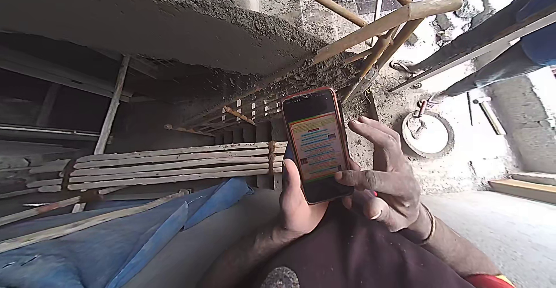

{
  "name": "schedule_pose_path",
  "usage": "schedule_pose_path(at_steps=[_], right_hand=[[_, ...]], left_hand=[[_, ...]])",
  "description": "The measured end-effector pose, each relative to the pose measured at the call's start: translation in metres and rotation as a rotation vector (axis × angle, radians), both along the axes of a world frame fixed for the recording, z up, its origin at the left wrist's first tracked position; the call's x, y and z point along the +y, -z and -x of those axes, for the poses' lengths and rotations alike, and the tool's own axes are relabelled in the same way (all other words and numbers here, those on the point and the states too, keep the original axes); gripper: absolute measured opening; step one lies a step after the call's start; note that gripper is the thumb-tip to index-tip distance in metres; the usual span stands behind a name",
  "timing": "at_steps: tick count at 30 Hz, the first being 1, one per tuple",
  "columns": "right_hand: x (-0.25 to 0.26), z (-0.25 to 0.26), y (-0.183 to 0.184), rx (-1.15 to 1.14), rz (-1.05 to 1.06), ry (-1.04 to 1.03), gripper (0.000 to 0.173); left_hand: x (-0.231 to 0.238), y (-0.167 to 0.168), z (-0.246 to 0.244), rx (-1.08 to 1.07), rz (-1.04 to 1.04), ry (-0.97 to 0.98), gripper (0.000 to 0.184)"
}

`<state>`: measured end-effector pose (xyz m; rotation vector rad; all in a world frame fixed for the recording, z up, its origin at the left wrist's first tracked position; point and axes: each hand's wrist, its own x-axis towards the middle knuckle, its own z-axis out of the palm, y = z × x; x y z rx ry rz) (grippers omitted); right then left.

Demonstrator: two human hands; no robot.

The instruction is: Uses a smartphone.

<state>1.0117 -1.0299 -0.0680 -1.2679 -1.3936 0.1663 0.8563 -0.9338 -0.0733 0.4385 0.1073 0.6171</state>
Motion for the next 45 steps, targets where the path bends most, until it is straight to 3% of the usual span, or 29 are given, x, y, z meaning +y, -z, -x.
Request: schedule_pose_path(at_steps=[45], right_hand=[[0.0034, -0.0002, 0.0022, 0.006, -0.005, 0.016, 0.052]], left_hand=[[0.0010, 0.0002, 0.0008, -0.007, -0.012, 0.019, 0.063]])
